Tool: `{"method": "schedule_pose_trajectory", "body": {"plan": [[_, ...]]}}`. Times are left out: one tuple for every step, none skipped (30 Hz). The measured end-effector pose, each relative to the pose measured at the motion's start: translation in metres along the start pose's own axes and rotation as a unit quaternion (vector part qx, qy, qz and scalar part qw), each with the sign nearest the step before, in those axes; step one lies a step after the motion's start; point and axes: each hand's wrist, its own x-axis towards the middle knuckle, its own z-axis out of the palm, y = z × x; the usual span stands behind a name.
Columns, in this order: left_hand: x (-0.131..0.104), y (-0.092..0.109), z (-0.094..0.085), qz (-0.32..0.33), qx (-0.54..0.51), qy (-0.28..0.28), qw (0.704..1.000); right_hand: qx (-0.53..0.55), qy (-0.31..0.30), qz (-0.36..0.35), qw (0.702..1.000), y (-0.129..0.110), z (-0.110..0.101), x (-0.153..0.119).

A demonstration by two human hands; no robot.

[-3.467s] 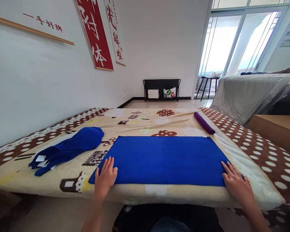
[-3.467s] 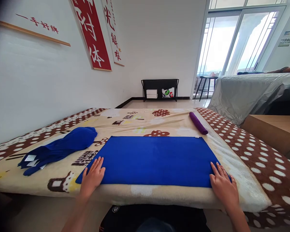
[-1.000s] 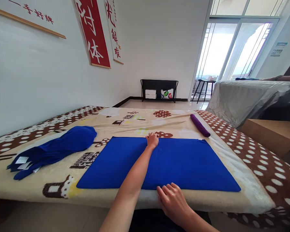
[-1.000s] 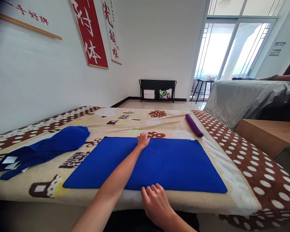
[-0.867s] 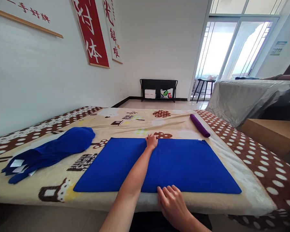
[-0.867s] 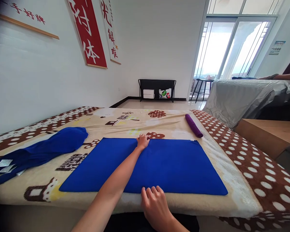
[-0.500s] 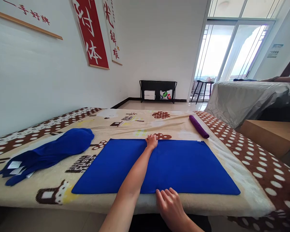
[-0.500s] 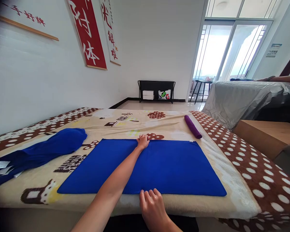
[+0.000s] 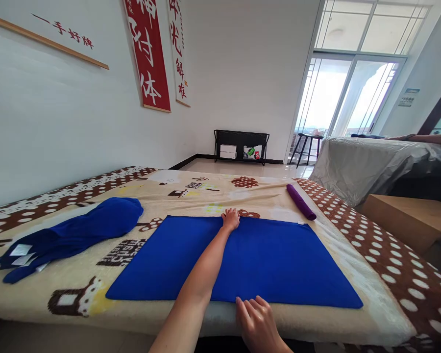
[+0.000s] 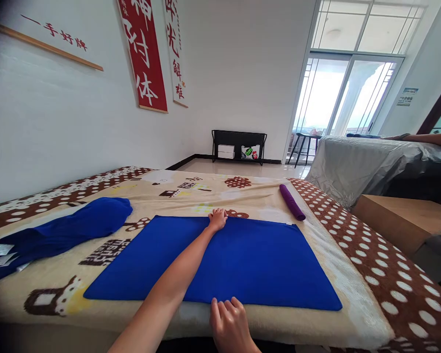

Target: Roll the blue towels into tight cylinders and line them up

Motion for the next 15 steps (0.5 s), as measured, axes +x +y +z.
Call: {"method": "schedule_pose_trajectory", "body": {"plan": [[0.001,0.001,-0.003,-0.001,-0.015,0.0,1.0,0.002,0.004,-0.001,1.0,0.001,-0.003,0.002],[0.002,0.003,-0.007,-0.003,-0.032,0.0,0.999,0.005,0.009,-0.002,1.0,0.001,-0.006,0.005],[0.004,0.004,-0.011,-0.005,-0.051,-0.001,0.999,0.009,0.015,-0.004,1.0,0.002,-0.009,0.008],[0.005,0.005,-0.016,-0.009,-0.07,-0.002,0.997,0.012,0.023,-0.006,1.0,0.002,-0.013,0.012],[0.007,0.007,-0.022,-0.014,-0.092,-0.004,0.996,0.017,0.032,-0.008,0.999,0.002,-0.016,0.016],[0.009,0.008,-0.028,-0.018,-0.115,-0.006,0.993,0.023,0.04,-0.008,0.999,0.003,-0.021,0.02],[0.011,0.009,-0.035,-0.023,-0.139,-0.007,0.99,0.029,0.049,-0.005,0.998,0.004,-0.025,0.024],[0.013,0.009,-0.043,-0.027,-0.165,-0.008,0.986,0.037,0.055,0.002,0.998,0.006,-0.031,0.029],[0.014,0.01,-0.051,-0.03,-0.193,-0.009,0.981,0.045,0.061,0.012,0.997,0.008,-0.037,0.034],[0.015,0.01,-0.06,-0.031,-0.221,-0.01,0.975,0.053,0.065,0.026,0.996,0.012,-0.044,0.039],[0.016,0.009,-0.069,-0.03,-0.25,-0.011,0.968,0.062,0.07,0.043,0.995,0.017,-0.052,0.044],[0.016,0.008,-0.079,-0.029,-0.277,-0.011,0.96,0.07,0.076,0.063,0.993,0.023,-0.06,0.05],[0.015,0.007,-0.09,-0.027,-0.302,-0.011,0.953,0.076,0.083,0.083,0.99,0.03,-0.069,0.055],[0.014,0.006,-0.101,-0.026,-0.326,-0.011,0.945,0.082,0.089,0.103,0.987,0.038,-0.079,0.06],[0.013,0.004,-0.113,-0.025,-0.348,-0.01,0.937,0.084,0.095,0.124,0.984,0.047,-0.088,0.065]]}}
